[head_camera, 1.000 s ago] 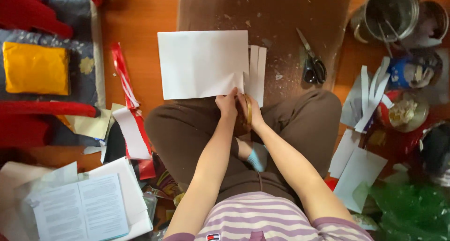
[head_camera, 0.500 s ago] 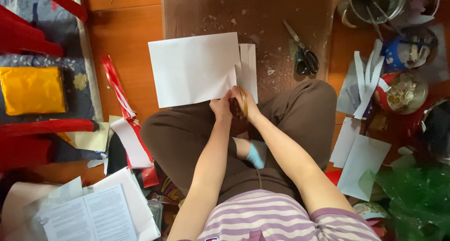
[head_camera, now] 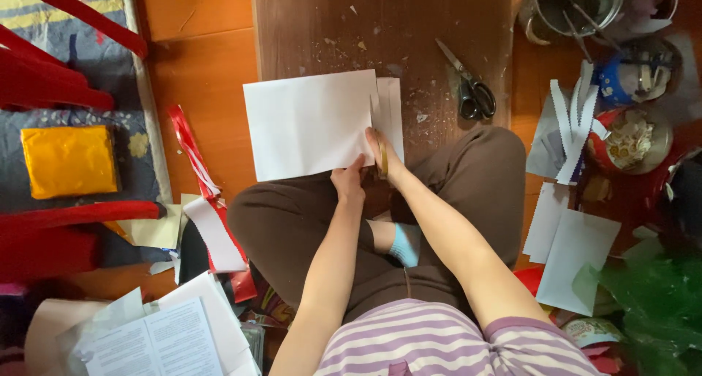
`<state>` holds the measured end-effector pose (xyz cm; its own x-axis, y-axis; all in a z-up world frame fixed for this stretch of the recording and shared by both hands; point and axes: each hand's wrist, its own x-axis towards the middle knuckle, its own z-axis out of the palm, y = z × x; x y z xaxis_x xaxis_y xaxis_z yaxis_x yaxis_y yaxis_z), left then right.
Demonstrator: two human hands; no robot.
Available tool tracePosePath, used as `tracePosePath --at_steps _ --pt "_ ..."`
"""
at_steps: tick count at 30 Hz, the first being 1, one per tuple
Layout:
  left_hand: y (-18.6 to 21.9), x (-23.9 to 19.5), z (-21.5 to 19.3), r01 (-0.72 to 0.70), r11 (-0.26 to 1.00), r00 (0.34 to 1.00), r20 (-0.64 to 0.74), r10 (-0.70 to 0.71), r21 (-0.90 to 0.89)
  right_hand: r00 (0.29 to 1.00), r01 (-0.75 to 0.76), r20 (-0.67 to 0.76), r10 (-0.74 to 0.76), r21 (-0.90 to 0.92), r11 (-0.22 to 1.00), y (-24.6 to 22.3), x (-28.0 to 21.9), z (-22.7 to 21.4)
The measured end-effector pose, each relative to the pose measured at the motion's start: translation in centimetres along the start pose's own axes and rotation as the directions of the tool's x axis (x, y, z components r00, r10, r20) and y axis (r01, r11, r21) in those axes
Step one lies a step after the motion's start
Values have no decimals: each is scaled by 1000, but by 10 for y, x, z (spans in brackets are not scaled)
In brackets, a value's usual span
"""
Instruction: Cutting strips of paper using scissors while sitting on the floor
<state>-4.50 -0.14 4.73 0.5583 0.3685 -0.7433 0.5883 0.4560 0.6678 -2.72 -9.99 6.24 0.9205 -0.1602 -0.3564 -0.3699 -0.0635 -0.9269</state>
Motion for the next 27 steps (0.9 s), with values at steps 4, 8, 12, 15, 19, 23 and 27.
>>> tracePosePath --at_steps 4,8,12,15,19,23,27 --pt "5 -5 2 -3 1000 1000 -7 3 7 997 73 -31 -77 -100 992 22 16 5" --pt "10 -8 3 19 1000 1000 -14 -19 0 993 81 -65 -95 -193 978 40 22 8" --pt "24 -22 4 30 999 999 -18 -30 38 998 27 -51 -36 -155 988 -12 11 3" --pt "25 -26 0 70 997 997 -21 -70 14 999 40 -9 -42 -163 986 -14 18 3" --pt "16 -18 -2 65 997 998 0 -65 35 998 -9 -58 -6 -245 970 8 25 6" --pt "19 -16 -5 71 997 997 10 -72 30 1000 -7 -21 5 -137 991 9 43 7" --pt "13 -21 -6 46 999 999 26 -46 -2 998 13 -63 -22 -151 988 26 61 8"
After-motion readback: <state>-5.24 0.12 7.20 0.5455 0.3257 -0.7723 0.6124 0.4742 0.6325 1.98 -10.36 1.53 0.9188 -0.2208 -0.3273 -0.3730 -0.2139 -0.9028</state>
